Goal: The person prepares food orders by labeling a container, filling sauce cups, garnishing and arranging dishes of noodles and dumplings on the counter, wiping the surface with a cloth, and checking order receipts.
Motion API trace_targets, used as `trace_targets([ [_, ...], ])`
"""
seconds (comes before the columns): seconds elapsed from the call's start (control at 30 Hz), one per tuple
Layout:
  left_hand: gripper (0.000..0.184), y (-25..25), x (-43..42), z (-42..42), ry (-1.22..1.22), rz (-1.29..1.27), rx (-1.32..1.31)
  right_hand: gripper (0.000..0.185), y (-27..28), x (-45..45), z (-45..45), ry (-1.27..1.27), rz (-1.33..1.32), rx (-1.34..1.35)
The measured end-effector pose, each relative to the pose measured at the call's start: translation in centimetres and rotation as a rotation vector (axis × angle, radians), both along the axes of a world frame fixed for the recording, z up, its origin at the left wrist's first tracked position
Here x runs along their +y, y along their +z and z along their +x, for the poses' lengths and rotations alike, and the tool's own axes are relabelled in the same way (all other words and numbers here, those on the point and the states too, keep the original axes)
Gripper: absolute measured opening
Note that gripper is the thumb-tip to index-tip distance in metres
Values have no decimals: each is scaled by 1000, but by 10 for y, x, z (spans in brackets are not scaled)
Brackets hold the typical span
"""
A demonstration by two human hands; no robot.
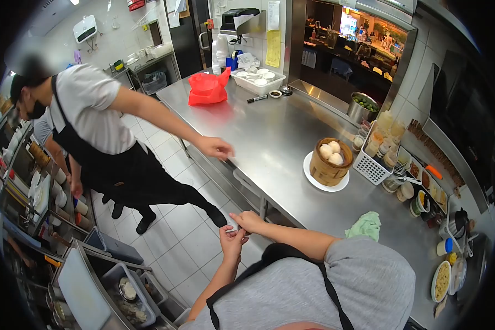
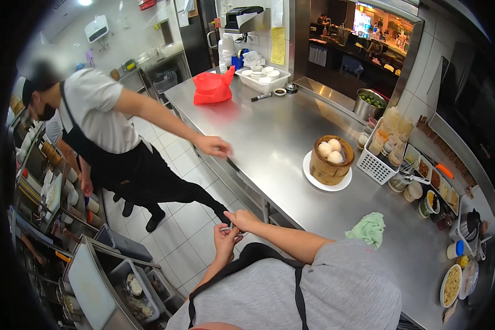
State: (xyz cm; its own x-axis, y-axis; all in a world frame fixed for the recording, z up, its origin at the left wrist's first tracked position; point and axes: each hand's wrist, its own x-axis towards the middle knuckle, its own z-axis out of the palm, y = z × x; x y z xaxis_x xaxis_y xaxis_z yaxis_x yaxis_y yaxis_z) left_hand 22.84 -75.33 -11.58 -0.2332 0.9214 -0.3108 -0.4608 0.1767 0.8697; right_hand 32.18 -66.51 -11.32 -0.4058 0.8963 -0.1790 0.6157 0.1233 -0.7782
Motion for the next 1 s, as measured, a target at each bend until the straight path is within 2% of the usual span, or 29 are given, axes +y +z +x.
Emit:
trace_targets([
  [0.2, 44, -10, 19, -30, 16, -47, -28, 69, 8, 25, -29, 152, -100, -99],
  [0.3, 53, 9, 29, -47, -119, -24, 70, 70, 23, 64, -35, 6, 46, -20],
  [0.33, 53, 13, 32, -54, -118, -24, 69, 67, 32, 80, -31, -168, 171, 54],
  [0.37, 55, 15, 36, -60, -109, -49, 169, 65, 32, 117, -19, -167, 15, 51],
  [0.4, 59, 15, 40, -66, -102, -76, 270, 66, 28, 152, -10, -252, -18, -3],
  [0.43, 59, 11, 46, -72, -105, -77, 271, 65, 17, 191, 8, -259, 229, -128],
  [0.53, 56, -4, 66, -90, -120, -93, 287, 62, 43, 249, 47, -358, 100, -361],
  [0.63, 53, -6, 100, -100, -165, -58, 333, 60, 35, 294, 63, -385, -15, -396],
  [0.7, 50, 0, 126, -103, -183, -92, 377, 56, 27, 318, 58, -433, 102, -370],
  [0.77, 48, 5, 153, -107, -264, -81, 450, 53, 0, 342, 52, -859, 392, -60],
  [0.8, 48, 3, 166, -107, -279, -80, 457, 44, -2, 349, 50, -930, 389, 88],
  [0.9, 48, -8, 209, -99, -295, -5, 492, 33, -19, 367, 44, -956, 481, 72],
  [0.93, 48, -13, 225, -92, -268, 96, 521, 28, -28, 365, 43, -963, 566, 113],
  [1.0, 51, -1, 255, -76, -294, 246, 533, 26, -49, 352, 42, -914, 562, 218],
])
